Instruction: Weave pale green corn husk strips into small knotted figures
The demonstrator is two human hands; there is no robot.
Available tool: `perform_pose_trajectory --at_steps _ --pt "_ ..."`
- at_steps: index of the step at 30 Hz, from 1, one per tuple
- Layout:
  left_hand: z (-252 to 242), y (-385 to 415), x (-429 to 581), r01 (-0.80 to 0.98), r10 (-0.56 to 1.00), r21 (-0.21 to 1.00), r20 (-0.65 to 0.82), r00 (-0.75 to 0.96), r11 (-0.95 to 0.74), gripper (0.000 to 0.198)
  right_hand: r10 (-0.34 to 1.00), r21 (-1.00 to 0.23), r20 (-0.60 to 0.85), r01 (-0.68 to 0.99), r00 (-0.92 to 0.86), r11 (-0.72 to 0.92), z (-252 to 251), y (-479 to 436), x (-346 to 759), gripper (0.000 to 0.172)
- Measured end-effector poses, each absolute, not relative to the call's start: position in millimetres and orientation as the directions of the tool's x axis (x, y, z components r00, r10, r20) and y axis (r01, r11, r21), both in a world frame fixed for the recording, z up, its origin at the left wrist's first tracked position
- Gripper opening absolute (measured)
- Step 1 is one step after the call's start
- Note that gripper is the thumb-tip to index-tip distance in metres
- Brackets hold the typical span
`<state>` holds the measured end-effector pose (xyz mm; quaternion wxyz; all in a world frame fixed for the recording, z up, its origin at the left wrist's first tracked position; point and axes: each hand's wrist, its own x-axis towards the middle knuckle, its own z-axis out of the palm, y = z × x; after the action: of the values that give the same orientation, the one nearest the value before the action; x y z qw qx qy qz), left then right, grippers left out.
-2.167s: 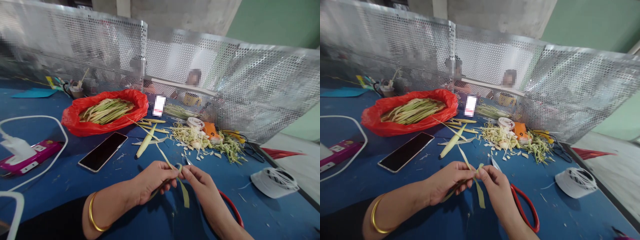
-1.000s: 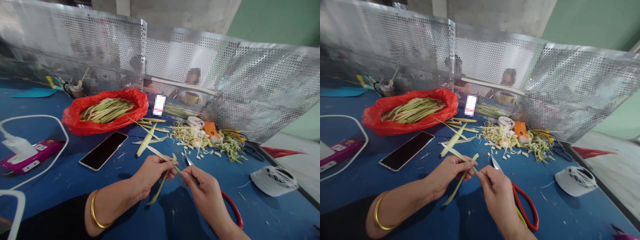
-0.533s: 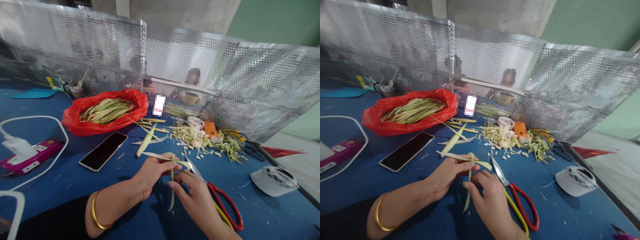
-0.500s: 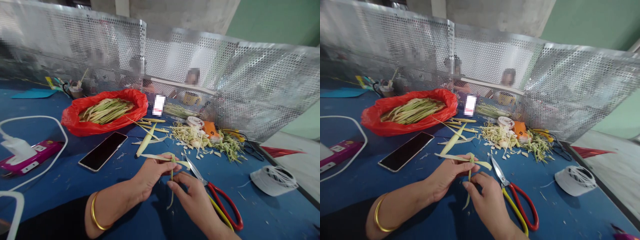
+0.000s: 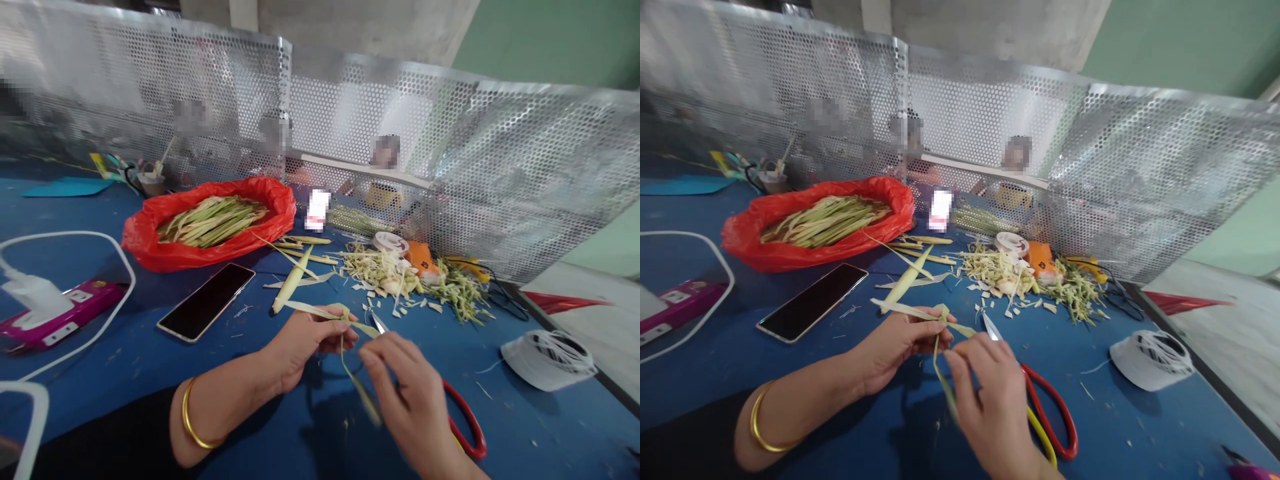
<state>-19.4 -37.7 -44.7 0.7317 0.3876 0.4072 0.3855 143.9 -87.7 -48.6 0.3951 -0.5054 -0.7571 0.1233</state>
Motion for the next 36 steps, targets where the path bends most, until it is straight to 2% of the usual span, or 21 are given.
perform_pose_trajectory --at_steps 2,3,5,7,10,13,19,24,28,30,32,34,36 --pt "-44 -38 -21 -0.214 0.842 0.878 -0.301 0.449 0.428 0.03 0.849 -0.626 0.529 0.678 0.007 0.385 -46 -82 152 0.022" --pt "-43 -39 -21 -0.195 0.822 0.874 -0.313 0.476 0.445 0.032 0.872 -0.68 0.486 0.653 0.06 0.334 -45 -78 155 0.026" --pt "-43 -42 -20 -0.152 0.797 0.869 -0.347 0.494 0.472 0.033 0.955 -0.822 0.288 0.529 0.066 0.211 -44 -73 157 0.036" --pt "-43 -46 -17 -0.114 0.791 0.871 -0.371 0.486 0.478 0.028 0.999 -0.944 0.05 0.327 -0.018 0.053 -46 -70 153 0.042" --pt "-43 -50 -14 -0.076 0.79 0.881 -0.377 0.483 0.466 0.021 0.985 -0.989 -0.146 -0.016 -0.094 -0.148 -51 -71 143 0.034" --pt "-46 -52 -11 -0.039 0.775 0.881 -0.393 0.495 0.471 0.015 0.986 -0.968 -0.153 -0.189 -0.068 -0.163 -56 -73 138 0.025" --pt "-50 -52 -11 -0.004 0.74 0.872 -0.413 0.531 0.489 0.018 0.993 -0.972 -0.105 -0.208 -0.047 -0.113 -61 -77 136 0.028" --pt "-46 -52 -11 -0.015 0.737 0.872 -0.403 0.543 0.489 0.016 0.996 -0.987 -0.072 -0.144 0.048 -0.064 -61 -78 133 0.027" --pt "-47 -54 -10 0.004 0.752 0.874 -0.419 0.509 0.485 0.016 0.994 -0.995 -0.078 0.055 0.082 -0.082 -65 -69 141 0.027" --pt "-49 -55 -9 0.018 0.762 0.882 -0.417 0.495 0.47 0.017 0.972 -0.973 0.07 0.231 0.222 0.017 -66 -65 147 0.026" --pt "-52 -56 -7 0.03 0.775 0.902 -0.387 0.499 0.431 0.022 0.898 -0.875 0.324 0.455 0.297 0.165 -63 -65 152 0.037" --pt "-55 -59 -5 0.059 0.789 0.926 -0.349 0.506 0.372 0.024 0.851 -0.707 0.501 0.642 0.157 0.297 -58 -68 153 0.035" --pt "-56 -62 -4 0.114 0.807 0.944 -0.323 0.495 0.308 0.025 0.861 -0.598 0.503 0.69 -0.073 0.408 -53 -72 151 0.017"
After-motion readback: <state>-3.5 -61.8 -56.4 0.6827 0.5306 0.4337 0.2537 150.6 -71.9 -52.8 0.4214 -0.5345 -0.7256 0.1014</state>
